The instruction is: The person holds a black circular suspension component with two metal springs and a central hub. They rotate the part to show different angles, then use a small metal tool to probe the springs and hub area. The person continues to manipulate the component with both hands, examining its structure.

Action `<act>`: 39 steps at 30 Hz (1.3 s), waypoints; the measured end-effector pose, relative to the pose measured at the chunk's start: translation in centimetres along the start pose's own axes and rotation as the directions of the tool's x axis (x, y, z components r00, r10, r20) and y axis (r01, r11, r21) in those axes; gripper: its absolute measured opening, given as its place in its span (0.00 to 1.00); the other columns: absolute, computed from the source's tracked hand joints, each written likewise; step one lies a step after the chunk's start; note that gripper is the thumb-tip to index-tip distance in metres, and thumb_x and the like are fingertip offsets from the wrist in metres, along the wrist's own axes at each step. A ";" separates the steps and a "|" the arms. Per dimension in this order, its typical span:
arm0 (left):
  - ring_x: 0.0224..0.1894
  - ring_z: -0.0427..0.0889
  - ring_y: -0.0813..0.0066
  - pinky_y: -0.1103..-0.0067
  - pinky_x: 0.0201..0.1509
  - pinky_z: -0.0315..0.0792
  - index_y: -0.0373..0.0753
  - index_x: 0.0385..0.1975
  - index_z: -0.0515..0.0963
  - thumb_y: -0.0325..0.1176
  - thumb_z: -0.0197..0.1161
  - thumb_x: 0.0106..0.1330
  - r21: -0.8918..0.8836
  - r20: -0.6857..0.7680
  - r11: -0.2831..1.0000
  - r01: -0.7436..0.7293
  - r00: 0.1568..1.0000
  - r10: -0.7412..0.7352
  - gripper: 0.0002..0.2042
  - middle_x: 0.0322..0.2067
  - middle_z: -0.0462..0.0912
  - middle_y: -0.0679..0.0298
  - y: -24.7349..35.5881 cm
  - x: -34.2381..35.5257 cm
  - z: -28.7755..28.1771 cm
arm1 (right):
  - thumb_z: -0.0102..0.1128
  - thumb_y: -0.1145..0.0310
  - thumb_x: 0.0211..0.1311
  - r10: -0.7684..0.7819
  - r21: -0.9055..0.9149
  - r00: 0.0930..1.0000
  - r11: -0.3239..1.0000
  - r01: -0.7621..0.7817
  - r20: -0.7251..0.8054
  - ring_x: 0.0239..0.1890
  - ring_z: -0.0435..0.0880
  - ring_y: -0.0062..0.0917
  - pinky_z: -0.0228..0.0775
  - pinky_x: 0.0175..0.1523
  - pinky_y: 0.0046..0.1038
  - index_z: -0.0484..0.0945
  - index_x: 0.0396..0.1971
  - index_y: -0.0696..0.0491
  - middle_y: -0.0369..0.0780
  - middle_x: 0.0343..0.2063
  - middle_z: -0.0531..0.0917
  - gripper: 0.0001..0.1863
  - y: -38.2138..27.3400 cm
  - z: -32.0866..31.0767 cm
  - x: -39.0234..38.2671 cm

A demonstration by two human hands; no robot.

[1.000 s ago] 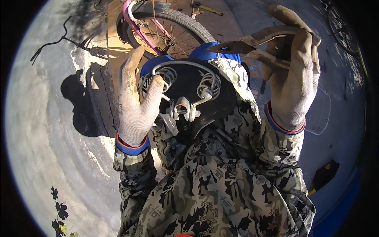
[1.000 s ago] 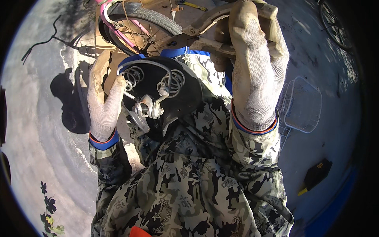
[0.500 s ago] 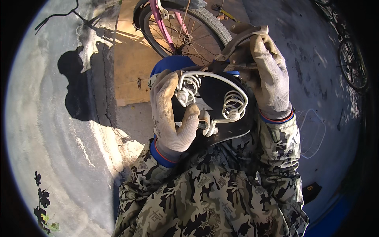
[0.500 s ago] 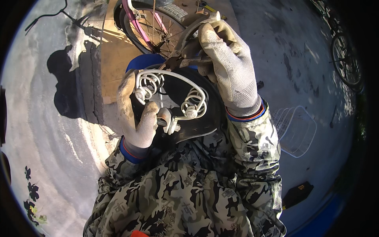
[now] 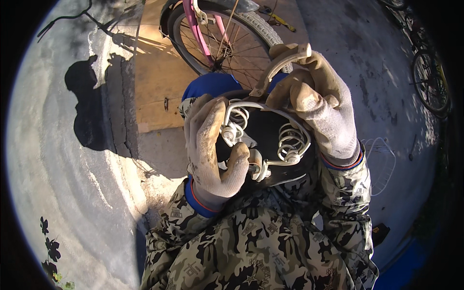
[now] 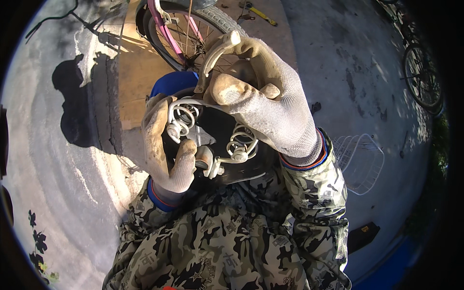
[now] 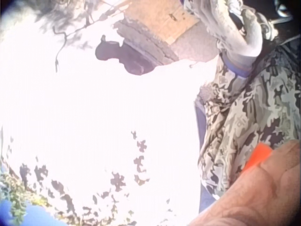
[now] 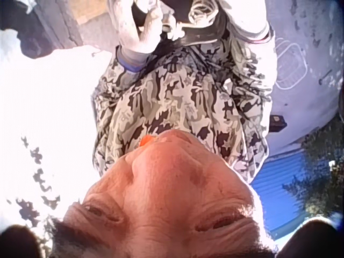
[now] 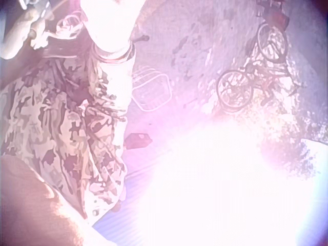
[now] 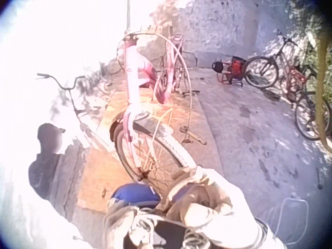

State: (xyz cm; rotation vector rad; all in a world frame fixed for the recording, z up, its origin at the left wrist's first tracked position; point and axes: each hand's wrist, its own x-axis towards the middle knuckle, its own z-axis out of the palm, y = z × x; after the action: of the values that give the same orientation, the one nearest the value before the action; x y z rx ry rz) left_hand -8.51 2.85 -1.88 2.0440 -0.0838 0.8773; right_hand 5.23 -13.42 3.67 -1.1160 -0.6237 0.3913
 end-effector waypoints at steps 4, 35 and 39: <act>0.63 0.72 0.37 0.49 0.68 0.65 0.28 0.65 0.70 0.34 0.64 0.62 0.054 0.023 0.999 0.002 1.000 -0.004 0.30 0.59 0.76 0.42 0.3 0.1 0.1 | 0.65 0.51 0.70 0.133 0.144 0.990 0.980 -0.138 0.047 0.28 0.80 0.16 0.67 0.33 0.16 0.67 0.66 0.64 0.40 0.32 0.84 0.38 -0.2 -0.6 0.5; 0.61 0.74 0.40 0.50 0.69 0.65 0.27 0.64 0.69 0.42 0.64 0.69 0.019 0.027 1.000 -0.022 0.999 0.021 0.30 0.58 0.77 0.42 -1.5 -0.5 0.7 | 0.58 0.53 0.75 0.127 -0.200 0.952 0.977 -0.071 0.277 0.21 0.81 0.18 0.72 0.26 0.16 0.75 0.59 0.63 0.38 0.25 0.83 0.28 -0.7 -0.9 6.6; 0.61 0.74 0.40 0.51 0.68 0.67 0.29 0.65 0.68 0.45 0.62 0.71 0.044 0.065 0.998 0.047 0.997 -0.050 0.30 0.58 0.76 0.42 -1.2 -0.2 0.7 | 0.57 0.63 0.76 0.305 -0.019 0.772 0.934 -0.356 0.558 0.27 0.80 0.15 0.68 0.30 0.18 0.81 0.47 0.58 0.35 0.28 0.85 0.14 1.4 -0.8 13.3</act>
State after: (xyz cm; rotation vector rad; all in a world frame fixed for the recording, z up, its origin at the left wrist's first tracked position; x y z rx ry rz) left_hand -7.83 2.96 -3.07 2.1060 -0.0523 0.7881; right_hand 15.97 -5.69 5.64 -1.0249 -0.9089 1.0709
